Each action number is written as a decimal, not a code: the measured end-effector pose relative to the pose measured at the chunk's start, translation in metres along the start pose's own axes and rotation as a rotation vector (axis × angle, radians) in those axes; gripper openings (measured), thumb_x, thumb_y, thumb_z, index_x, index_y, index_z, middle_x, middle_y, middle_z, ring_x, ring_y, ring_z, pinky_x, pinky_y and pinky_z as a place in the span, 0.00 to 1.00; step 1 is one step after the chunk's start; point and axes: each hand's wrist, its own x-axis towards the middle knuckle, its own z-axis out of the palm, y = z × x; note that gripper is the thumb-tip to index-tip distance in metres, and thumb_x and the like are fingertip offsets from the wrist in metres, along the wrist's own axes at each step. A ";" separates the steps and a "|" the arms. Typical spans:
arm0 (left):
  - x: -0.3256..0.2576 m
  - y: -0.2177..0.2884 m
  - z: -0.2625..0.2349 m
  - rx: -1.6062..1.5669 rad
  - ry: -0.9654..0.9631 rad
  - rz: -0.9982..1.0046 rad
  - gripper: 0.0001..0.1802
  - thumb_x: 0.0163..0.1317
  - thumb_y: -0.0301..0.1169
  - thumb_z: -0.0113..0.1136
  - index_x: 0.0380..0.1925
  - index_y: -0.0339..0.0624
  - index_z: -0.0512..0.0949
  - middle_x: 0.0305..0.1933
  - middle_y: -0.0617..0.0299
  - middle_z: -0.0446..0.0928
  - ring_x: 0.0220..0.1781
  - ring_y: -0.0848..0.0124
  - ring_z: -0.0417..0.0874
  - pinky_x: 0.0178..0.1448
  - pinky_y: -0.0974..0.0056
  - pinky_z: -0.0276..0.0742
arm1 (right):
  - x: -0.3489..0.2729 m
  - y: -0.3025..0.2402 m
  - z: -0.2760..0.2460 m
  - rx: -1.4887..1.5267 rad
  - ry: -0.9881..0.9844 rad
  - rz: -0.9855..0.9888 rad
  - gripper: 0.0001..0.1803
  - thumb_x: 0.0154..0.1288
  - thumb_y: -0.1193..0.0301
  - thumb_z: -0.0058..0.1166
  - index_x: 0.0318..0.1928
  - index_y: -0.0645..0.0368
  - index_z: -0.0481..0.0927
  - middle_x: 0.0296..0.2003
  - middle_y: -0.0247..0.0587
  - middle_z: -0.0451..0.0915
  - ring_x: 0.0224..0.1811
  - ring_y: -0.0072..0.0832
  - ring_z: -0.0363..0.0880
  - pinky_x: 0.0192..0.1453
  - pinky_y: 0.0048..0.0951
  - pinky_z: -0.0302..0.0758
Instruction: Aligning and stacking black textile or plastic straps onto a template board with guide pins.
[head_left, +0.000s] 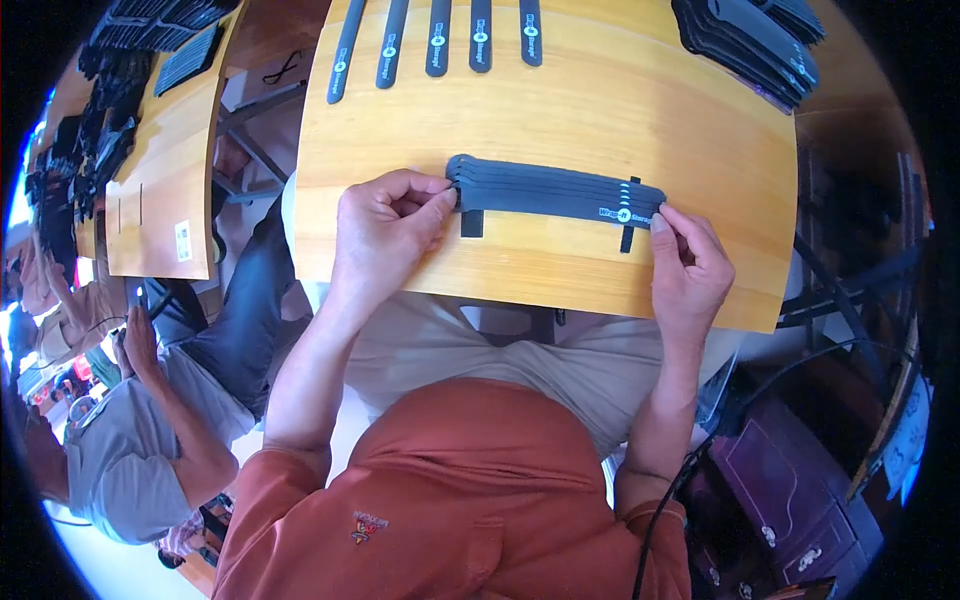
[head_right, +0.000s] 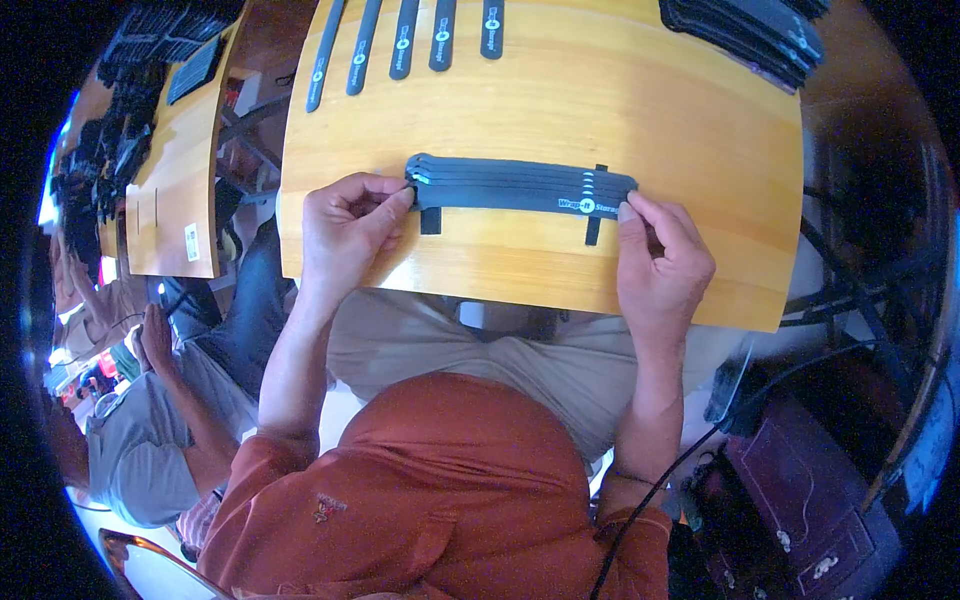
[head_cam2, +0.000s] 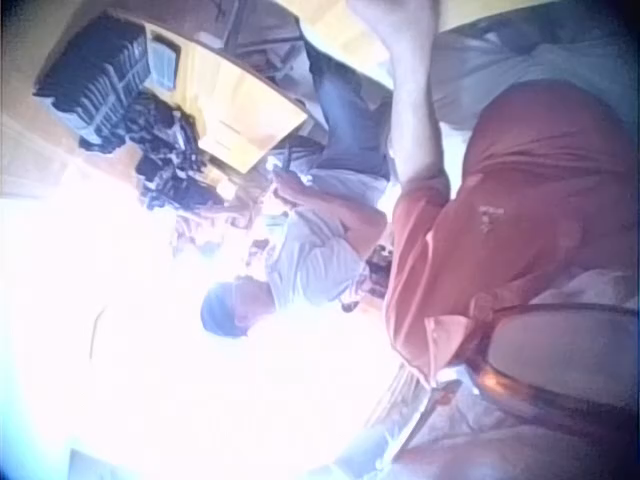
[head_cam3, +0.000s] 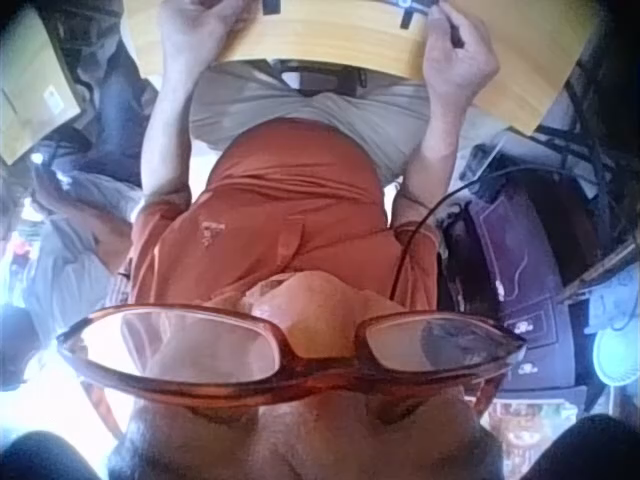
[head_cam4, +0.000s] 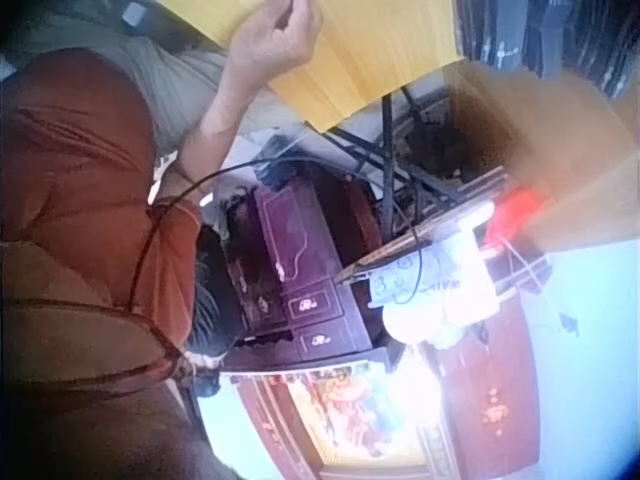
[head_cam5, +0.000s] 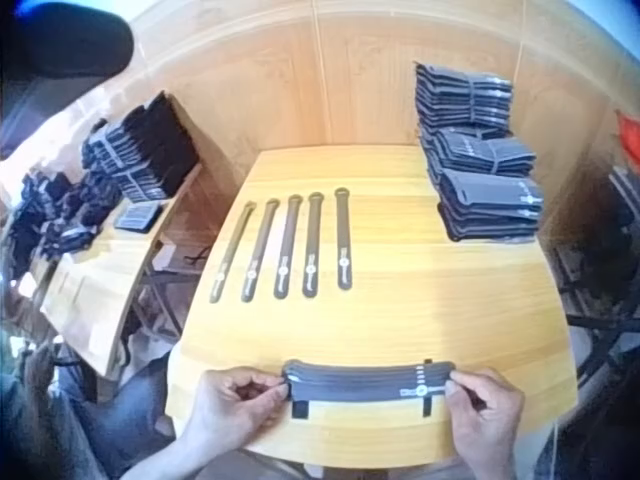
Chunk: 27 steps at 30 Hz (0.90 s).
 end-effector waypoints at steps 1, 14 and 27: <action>0.000 0.000 0.000 -0.003 -0.004 0.003 0.05 0.68 0.22 0.68 0.39 0.30 0.86 0.26 0.65 0.83 0.24 0.83 0.78 0.30 0.75 0.76 | 0.000 -0.001 0.000 -0.004 -0.003 0.005 0.08 0.69 0.77 0.65 0.45 0.69 0.87 0.35 0.44 0.86 0.34 0.24 0.83 0.40 0.24 0.79; 0.001 -0.006 0.000 0.005 -0.012 0.045 0.05 0.68 0.22 0.68 0.39 0.30 0.86 0.26 0.65 0.83 0.24 0.83 0.78 0.30 0.75 0.75 | 0.000 -0.001 -0.001 -0.015 -0.007 0.008 0.08 0.69 0.78 0.64 0.45 0.69 0.87 0.34 0.44 0.86 0.33 0.25 0.83 0.39 0.24 0.78; 0.001 -0.008 0.001 0.001 -0.004 0.041 0.04 0.69 0.22 0.67 0.39 0.30 0.85 0.26 0.64 0.82 0.25 0.82 0.79 0.29 0.76 0.75 | -0.001 0.001 0.002 0.008 0.026 -0.035 0.06 0.67 0.78 0.65 0.43 0.68 0.87 0.30 0.42 0.83 0.29 0.24 0.80 0.35 0.25 0.76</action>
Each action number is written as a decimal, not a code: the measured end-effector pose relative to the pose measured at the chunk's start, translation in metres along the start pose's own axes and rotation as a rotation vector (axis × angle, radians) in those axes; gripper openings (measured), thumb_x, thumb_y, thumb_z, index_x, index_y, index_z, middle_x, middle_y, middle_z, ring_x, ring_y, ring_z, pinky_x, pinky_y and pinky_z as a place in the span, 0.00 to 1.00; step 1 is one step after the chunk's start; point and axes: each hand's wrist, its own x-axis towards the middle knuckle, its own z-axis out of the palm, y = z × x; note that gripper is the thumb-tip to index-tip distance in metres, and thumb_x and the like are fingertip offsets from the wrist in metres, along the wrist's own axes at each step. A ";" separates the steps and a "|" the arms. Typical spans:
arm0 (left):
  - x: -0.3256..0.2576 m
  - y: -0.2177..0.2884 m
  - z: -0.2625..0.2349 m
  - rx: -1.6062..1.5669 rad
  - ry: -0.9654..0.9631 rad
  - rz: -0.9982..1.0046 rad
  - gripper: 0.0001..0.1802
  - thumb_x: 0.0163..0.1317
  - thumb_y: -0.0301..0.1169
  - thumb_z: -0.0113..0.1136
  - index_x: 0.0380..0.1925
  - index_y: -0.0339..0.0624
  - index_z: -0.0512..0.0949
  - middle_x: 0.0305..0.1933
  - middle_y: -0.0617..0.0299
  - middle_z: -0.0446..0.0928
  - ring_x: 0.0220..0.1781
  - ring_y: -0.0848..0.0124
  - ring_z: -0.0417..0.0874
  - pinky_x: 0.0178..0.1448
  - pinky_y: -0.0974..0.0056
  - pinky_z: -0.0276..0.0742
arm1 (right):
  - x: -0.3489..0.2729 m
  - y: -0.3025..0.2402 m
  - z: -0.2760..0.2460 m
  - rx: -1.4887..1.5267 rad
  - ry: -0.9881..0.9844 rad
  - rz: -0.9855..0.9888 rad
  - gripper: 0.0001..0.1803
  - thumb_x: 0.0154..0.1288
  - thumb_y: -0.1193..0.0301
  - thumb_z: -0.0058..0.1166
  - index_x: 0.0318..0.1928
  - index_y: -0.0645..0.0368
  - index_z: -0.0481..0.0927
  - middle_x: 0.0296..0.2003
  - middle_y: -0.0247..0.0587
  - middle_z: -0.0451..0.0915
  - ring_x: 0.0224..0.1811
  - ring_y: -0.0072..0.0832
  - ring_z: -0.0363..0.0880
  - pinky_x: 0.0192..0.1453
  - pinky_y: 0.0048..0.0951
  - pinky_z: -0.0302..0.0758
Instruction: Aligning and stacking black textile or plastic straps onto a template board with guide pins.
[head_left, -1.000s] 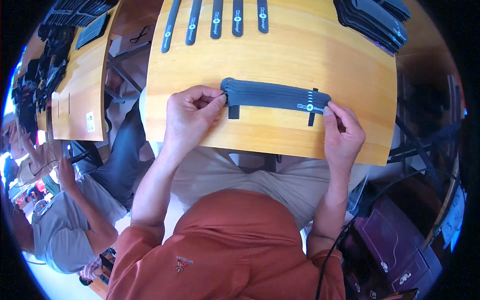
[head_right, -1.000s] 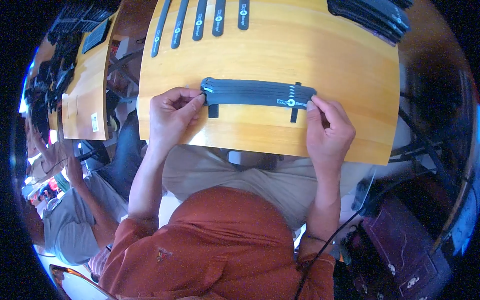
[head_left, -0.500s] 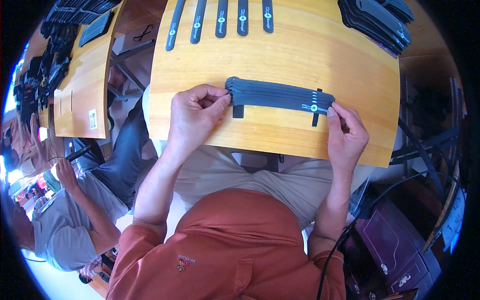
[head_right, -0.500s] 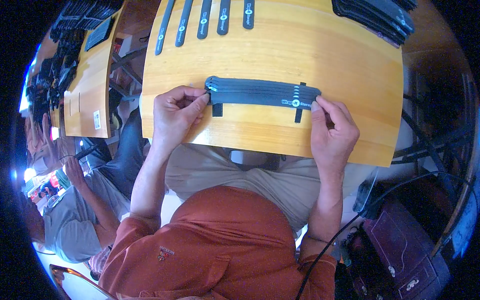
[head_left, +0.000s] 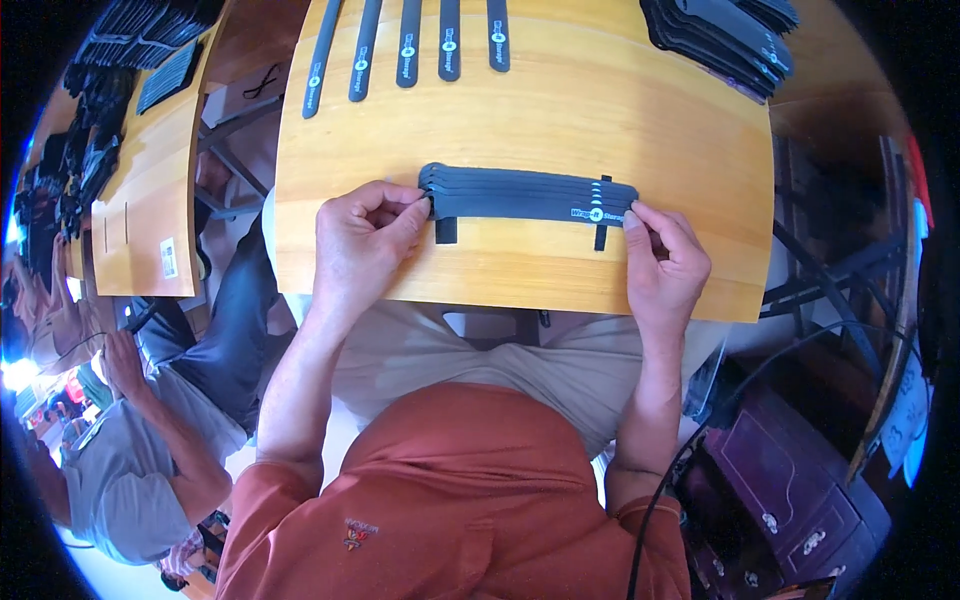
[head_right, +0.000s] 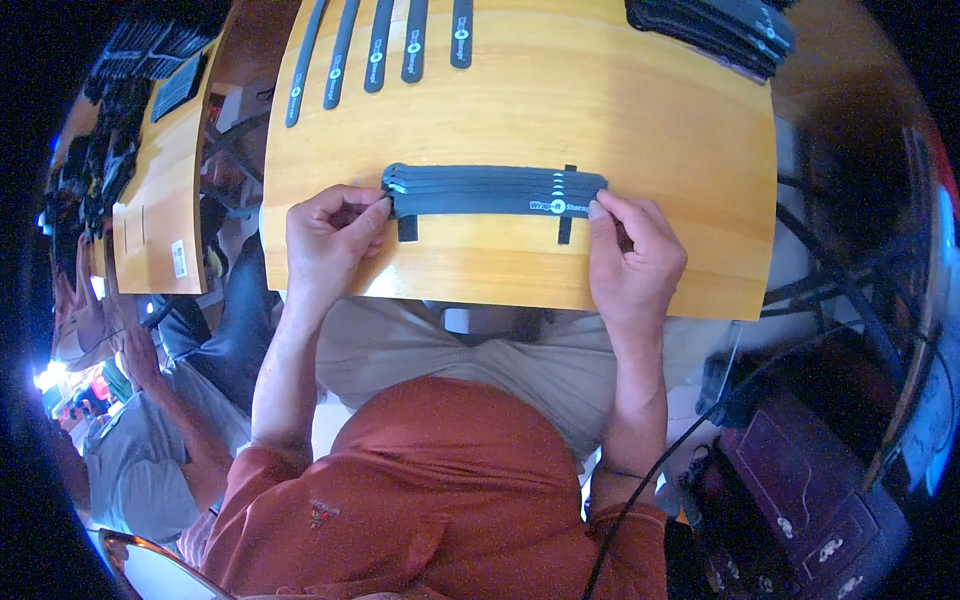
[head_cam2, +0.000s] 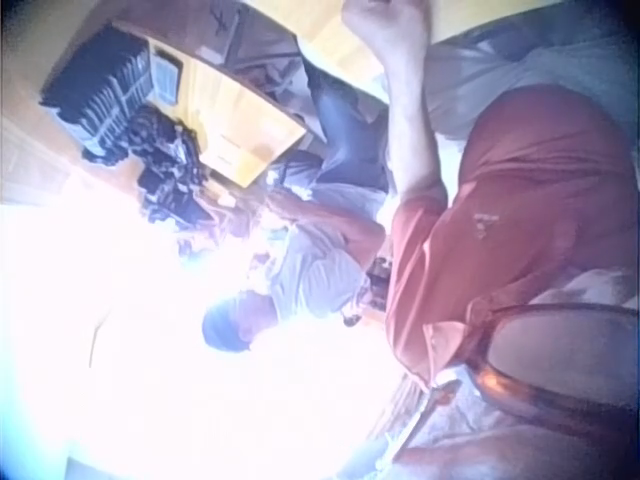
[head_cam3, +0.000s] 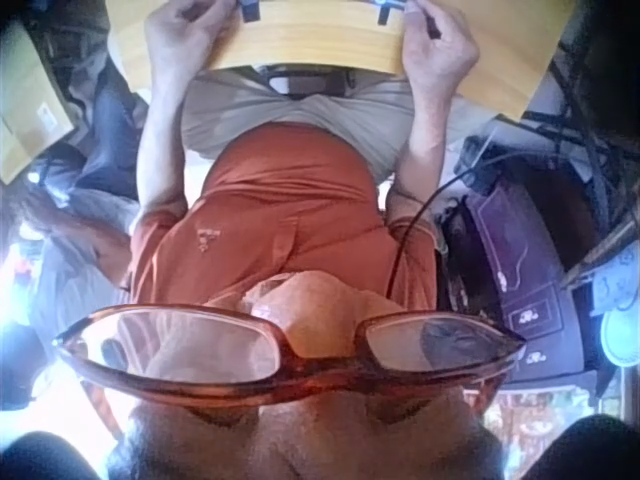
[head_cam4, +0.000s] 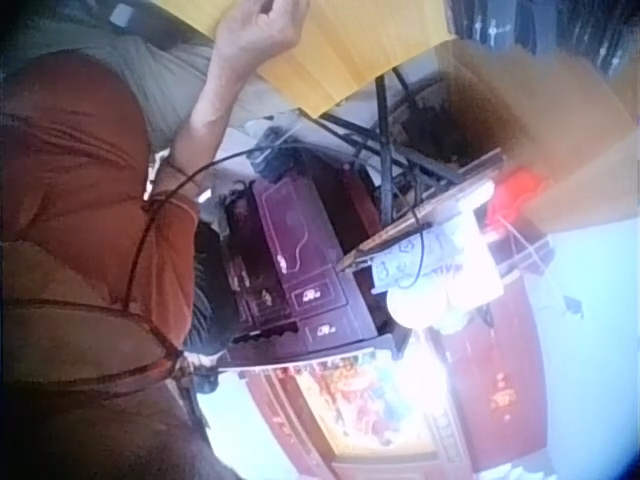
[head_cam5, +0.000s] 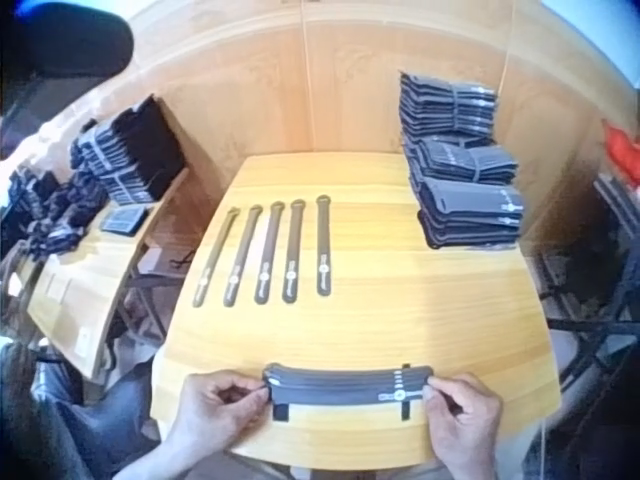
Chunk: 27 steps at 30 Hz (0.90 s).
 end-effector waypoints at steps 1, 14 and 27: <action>0.000 0.002 0.001 0.008 0.004 -0.009 0.04 0.69 0.22 0.67 0.39 0.30 0.85 0.26 0.64 0.82 0.25 0.82 0.79 0.29 0.76 0.75 | 0.000 0.000 0.000 0.007 0.001 0.003 0.06 0.67 0.78 0.66 0.43 0.68 0.87 0.30 0.43 0.83 0.29 0.25 0.80 0.35 0.25 0.76; 0.000 0.001 0.001 -0.009 0.007 -0.002 0.05 0.68 0.23 0.68 0.37 0.29 0.86 0.25 0.66 0.82 0.24 0.83 0.77 0.29 0.75 0.73 | -0.001 0.004 0.000 -0.021 0.015 -0.036 0.05 0.65 0.80 0.66 0.41 0.67 0.87 0.31 0.44 0.83 0.28 0.29 0.81 0.33 0.28 0.77; 0.002 0.000 0.000 0.017 0.020 0.014 0.05 0.67 0.23 0.67 0.37 0.29 0.86 0.24 0.66 0.82 0.24 0.82 0.78 0.29 0.74 0.74 | 0.002 -0.004 -0.003 -0.110 -0.021 -0.056 0.06 0.64 0.80 0.64 0.41 0.66 0.86 0.34 0.45 0.83 0.28 0.34 0.81 0.35 0.32 0.78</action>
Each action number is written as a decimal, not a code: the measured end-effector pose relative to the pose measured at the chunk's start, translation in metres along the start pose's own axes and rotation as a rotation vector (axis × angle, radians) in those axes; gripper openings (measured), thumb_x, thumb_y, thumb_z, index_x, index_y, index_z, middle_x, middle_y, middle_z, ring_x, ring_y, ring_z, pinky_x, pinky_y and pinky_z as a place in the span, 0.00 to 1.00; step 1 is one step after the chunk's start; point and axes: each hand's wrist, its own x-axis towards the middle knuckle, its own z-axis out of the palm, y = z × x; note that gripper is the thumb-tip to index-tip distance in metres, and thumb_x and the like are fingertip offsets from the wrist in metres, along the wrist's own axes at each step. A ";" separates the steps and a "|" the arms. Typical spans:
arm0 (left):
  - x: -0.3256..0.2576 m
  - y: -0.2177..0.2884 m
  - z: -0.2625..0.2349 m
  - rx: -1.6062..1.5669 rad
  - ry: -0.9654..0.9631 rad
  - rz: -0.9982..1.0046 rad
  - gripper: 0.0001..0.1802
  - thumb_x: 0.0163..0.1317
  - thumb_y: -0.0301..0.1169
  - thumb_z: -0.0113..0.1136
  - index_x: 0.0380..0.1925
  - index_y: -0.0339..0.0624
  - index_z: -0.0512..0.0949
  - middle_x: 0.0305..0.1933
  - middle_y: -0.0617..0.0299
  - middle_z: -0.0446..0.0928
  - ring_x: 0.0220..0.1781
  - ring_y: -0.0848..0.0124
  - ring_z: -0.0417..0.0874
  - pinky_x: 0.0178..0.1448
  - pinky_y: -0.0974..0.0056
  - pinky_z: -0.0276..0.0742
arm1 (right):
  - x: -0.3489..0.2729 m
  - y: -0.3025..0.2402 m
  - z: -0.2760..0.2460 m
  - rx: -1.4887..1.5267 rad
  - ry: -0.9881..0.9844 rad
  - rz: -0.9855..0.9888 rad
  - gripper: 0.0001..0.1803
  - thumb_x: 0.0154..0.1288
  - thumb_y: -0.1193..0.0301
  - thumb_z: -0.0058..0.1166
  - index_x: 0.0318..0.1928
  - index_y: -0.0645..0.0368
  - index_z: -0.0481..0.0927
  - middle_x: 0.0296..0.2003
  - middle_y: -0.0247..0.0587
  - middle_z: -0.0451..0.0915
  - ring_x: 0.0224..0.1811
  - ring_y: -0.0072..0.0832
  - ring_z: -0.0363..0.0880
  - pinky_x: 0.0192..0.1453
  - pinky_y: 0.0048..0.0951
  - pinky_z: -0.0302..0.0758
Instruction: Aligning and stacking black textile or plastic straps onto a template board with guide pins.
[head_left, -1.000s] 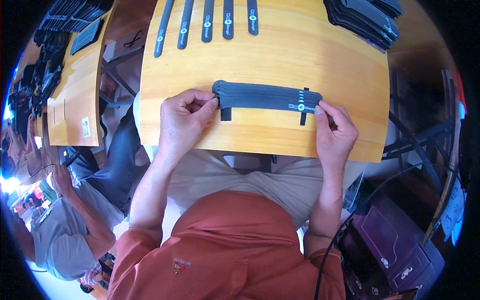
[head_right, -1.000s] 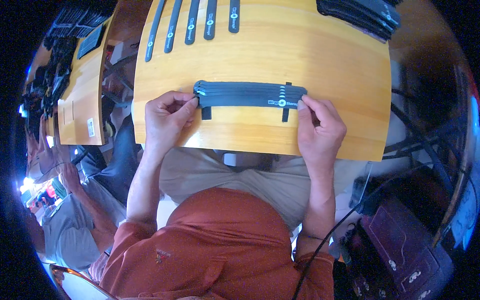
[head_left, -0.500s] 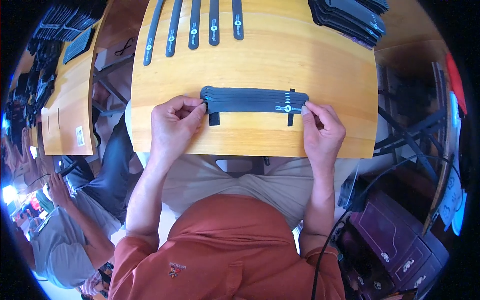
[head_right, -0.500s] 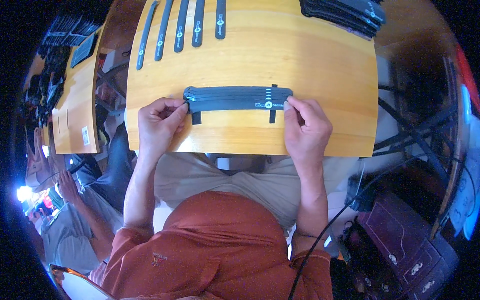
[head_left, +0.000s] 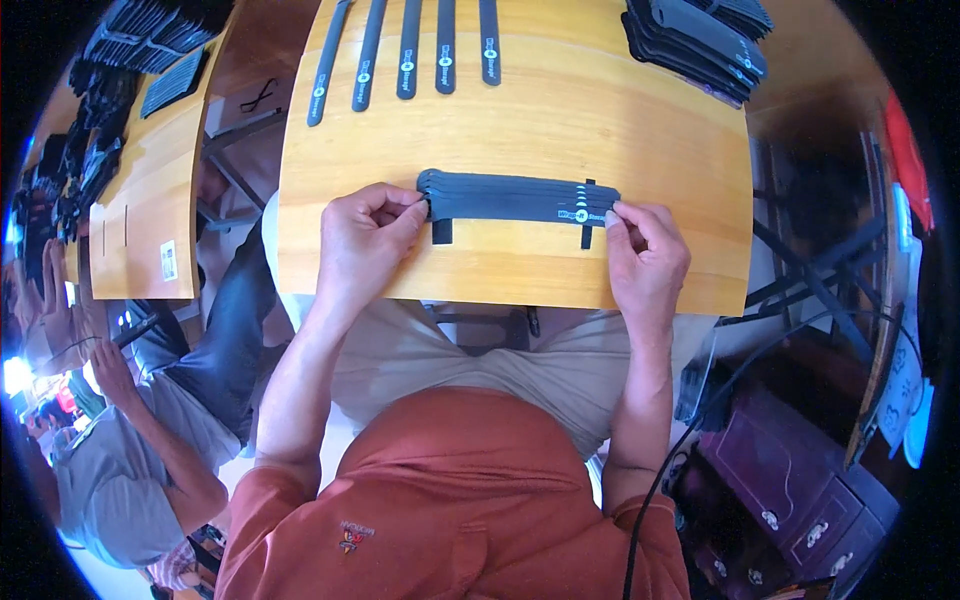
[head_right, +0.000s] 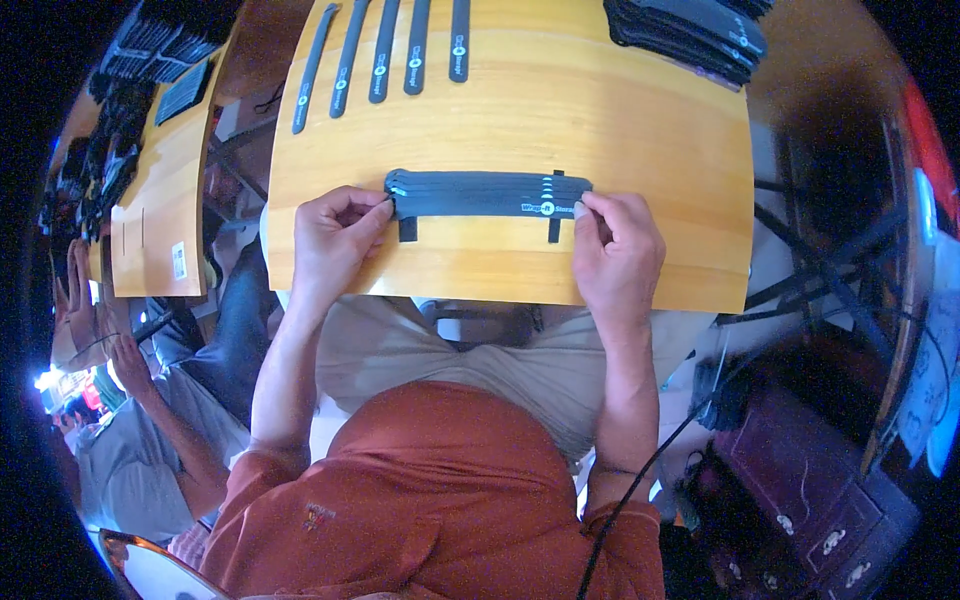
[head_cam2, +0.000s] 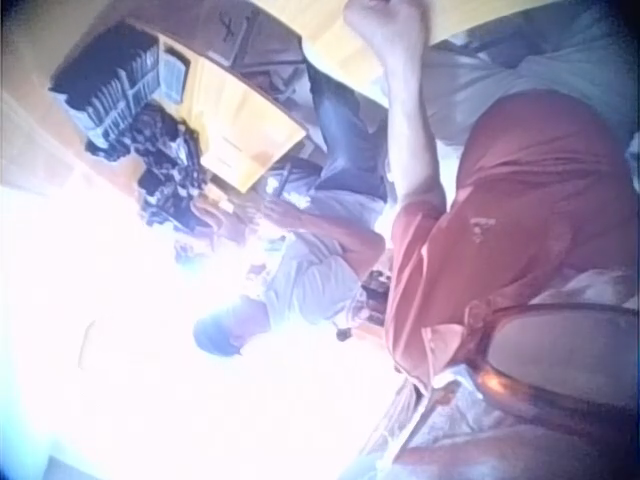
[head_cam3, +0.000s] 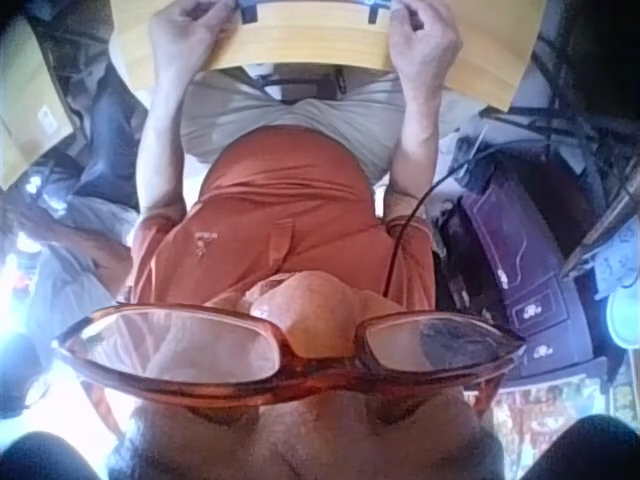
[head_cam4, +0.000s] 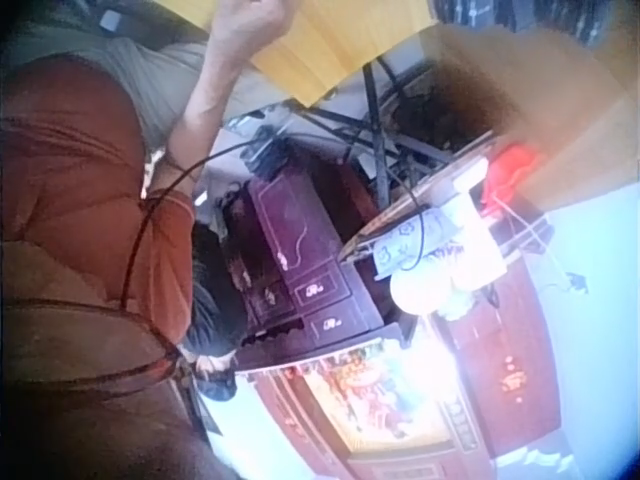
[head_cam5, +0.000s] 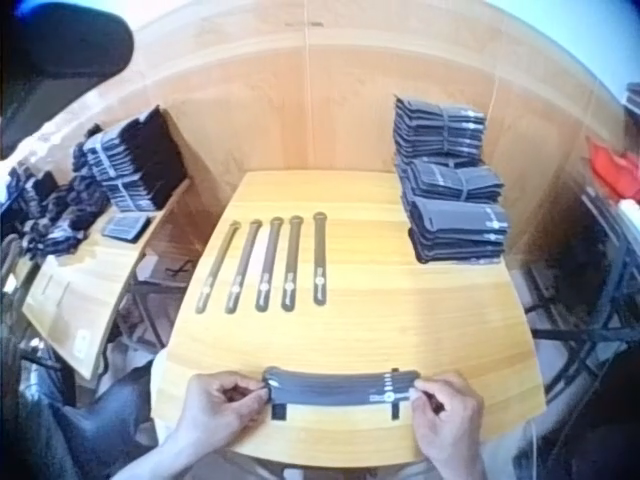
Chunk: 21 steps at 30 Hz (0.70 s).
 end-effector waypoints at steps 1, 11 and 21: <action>0.001 -0.002 0.000 -0.004 -0.012 0.007 0.05 0.67 0.23 0.68 0.38 0.29 0.86 0.25 0.65 0.82 0.24 0.82 0.78 0.29 0.74 0.74 | 0.000 -0.001 0.000 -0.027 -0.011 -0.011 0.06 0.65 0.79 0.63 0.42 0.65 0.86 0.36 0.45 0.82 0.29 0.36 0.82 0.36 0.35 0.79; 0.004 -0.005 0.000 0.013 -0.008 0.071 0.06 0.64 0.22 0.69 0.38 0.29 0.87 0.26 0.62 0.85 0.26 0.80 0.81 0.31 0.72 0.78 | -0.007 -0.077 0.032 -0.420 -0.149 -0.446 0.12 0.68 0.73 0.59 0.49 0.64 0.85 0.49 0.43 0.81 0.58 0.43 0.78 0.56 0.41 0.81; 0.003 -0.008 -0.002 0.067 -0.006 0.122 0.06 0.67 0.24 0.68 0.39 0.29 0.85 0.27 0.64 0.83 0.24 0.82 0.79 0.28 0.74 0.74 | -0.027 -0.073 0.067 -0.398 -0.332 -0.482 0.25 0.68 0.64 0.63 0.62 0.64 0.81 0.69 0.44 0.74 0.76 0.45 0.67 0.78 0.50 0.65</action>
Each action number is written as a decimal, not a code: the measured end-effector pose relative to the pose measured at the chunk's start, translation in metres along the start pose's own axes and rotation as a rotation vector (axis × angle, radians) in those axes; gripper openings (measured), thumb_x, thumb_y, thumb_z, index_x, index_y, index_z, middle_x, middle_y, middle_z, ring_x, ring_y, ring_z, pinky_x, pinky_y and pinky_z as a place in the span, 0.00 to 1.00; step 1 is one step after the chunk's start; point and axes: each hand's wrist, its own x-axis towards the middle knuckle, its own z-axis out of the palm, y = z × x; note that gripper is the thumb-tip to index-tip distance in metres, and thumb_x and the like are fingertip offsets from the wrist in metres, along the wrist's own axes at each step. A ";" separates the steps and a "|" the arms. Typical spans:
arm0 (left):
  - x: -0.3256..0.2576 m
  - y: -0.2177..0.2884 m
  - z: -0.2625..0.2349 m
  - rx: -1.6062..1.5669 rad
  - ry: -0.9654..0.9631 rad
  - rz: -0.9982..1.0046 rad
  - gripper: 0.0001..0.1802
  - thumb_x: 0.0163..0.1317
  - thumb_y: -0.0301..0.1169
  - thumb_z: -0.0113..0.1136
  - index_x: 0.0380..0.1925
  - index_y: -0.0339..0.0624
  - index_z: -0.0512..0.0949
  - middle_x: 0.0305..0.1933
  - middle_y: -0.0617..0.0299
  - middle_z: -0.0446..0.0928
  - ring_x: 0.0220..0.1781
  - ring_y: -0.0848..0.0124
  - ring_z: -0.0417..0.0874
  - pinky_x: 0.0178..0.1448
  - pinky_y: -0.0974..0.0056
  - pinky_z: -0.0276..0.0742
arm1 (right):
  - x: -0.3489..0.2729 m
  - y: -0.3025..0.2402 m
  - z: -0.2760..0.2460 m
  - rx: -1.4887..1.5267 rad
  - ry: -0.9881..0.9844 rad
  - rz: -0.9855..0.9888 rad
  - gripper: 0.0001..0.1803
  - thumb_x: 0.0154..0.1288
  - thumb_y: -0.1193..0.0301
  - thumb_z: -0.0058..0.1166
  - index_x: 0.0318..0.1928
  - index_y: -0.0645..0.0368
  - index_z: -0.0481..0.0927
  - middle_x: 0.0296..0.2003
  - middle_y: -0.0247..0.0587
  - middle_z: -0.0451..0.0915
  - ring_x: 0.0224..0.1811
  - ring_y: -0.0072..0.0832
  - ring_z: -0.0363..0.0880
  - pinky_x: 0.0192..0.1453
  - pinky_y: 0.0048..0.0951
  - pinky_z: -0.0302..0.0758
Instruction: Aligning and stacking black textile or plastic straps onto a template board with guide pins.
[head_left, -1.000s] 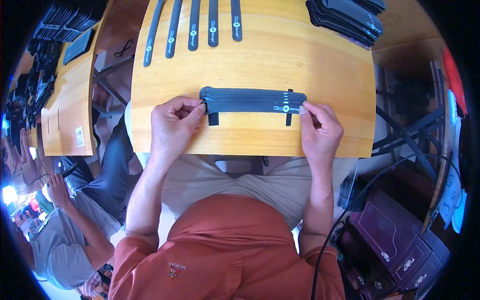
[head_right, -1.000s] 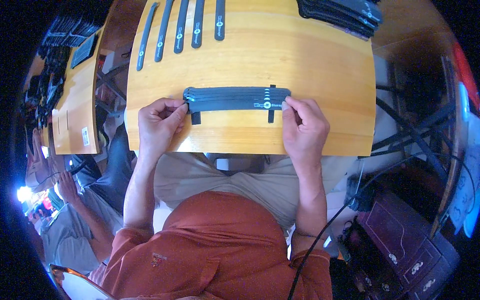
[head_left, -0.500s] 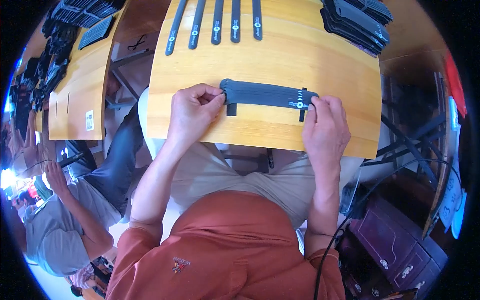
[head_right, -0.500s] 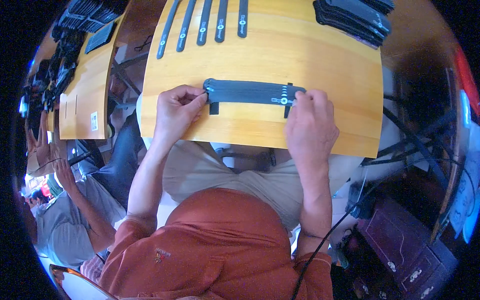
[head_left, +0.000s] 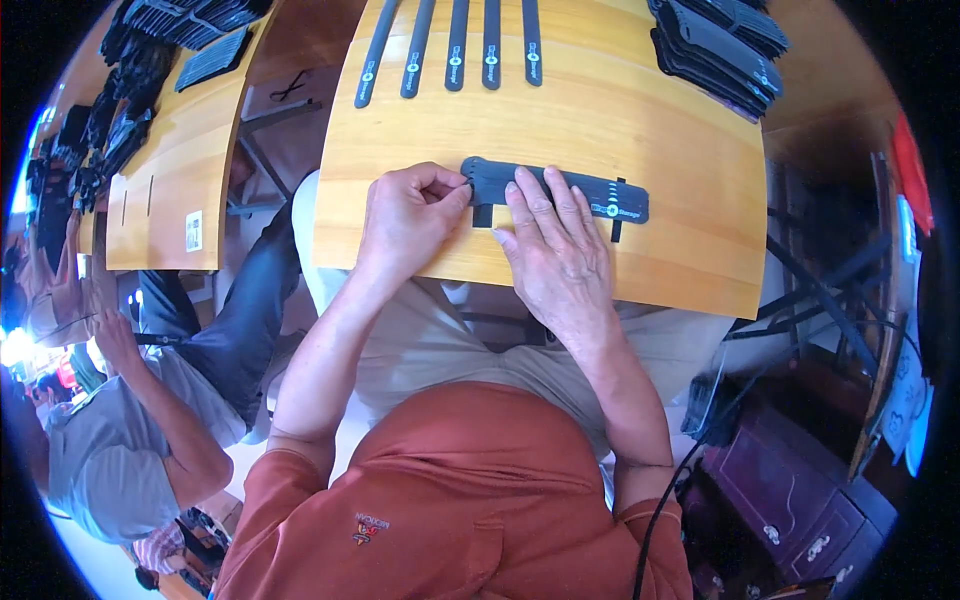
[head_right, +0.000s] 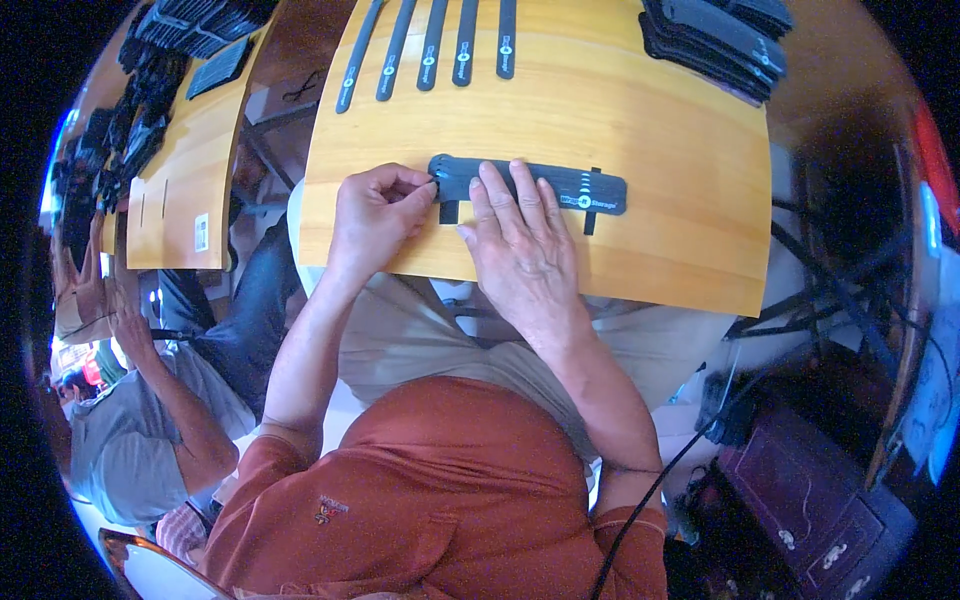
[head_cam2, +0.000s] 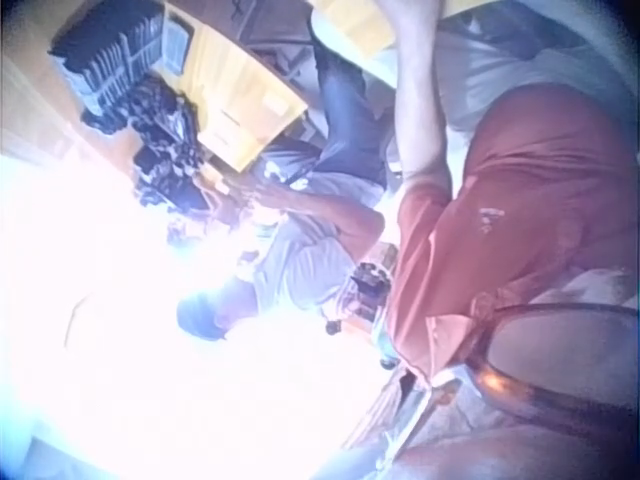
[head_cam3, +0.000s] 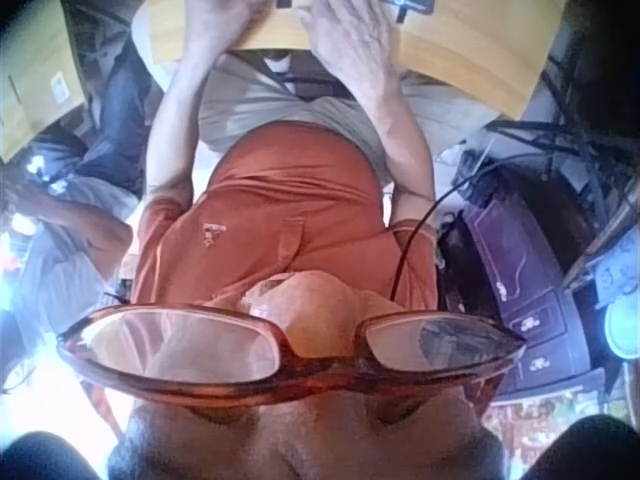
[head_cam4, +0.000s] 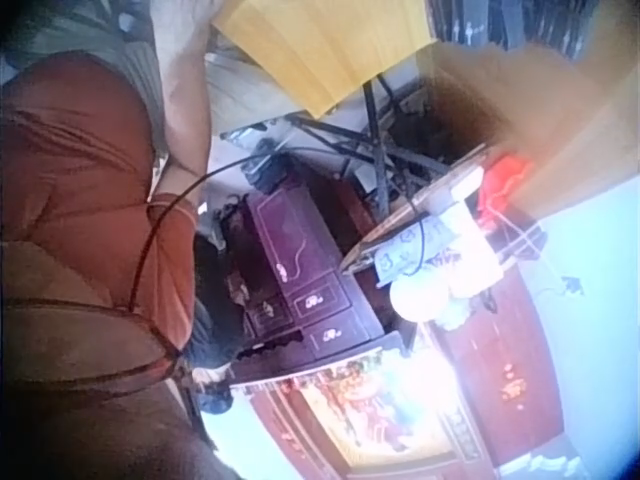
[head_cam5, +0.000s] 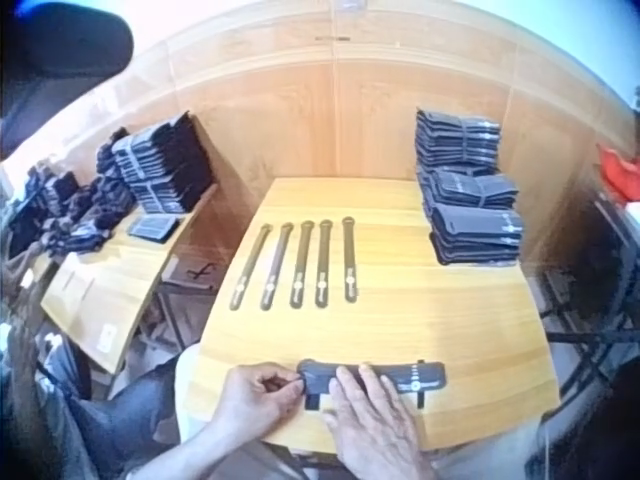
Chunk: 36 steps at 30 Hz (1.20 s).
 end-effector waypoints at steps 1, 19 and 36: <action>0.000 0.000 -0.001 0.011 0.011 -0.014 0.07 0.65 0.24 0.69 0.38 0.30 0.86 0.27 0.60 0.85 0.27 0.77 0.83 0.33 0.71 0.79 | 0.000 0.000 0.000 -0.001 -0.002 0.001 0.25 0.69 0.64 0.63 0.62 0.64 0.81 0.70 0.44 0.74 0.77 0.45 0.65 0.79 0.49 0.64; -0.025 0.010 -0.005 0.972 -0.155 0.682 0.31 0.74 0.46 0.57 0.71 0.42 0.72 0.78 0.57 0.68 0.82 0.58 0.63 0.82 0.51 0.56 | -0.027 0.034 -0.005 -0.044 0.008 0.068 0.28 0.74 0.58 0.57 0.66 0.61 0.77 0.71 0.46 0.72 0.79 0.44 0.63 0.82 0.49 0.57; -0.028 -0.005 -0.031 0.935 -0.203 0.675 0.37 0.74 0.51 0.54 0.75 0.39 0.67 0.80 0.54 0.64 0.84 0.59 0.58 0.85 0.50 0.49 | -0.006 0.057 -0.041 -0.006 0.091 0.137 0.18 0.68 0.68 0.63 0.53 0.65 0.84 0.59 0.48 0.82 0.63 0.47 0.78 0.67 0.45 0.75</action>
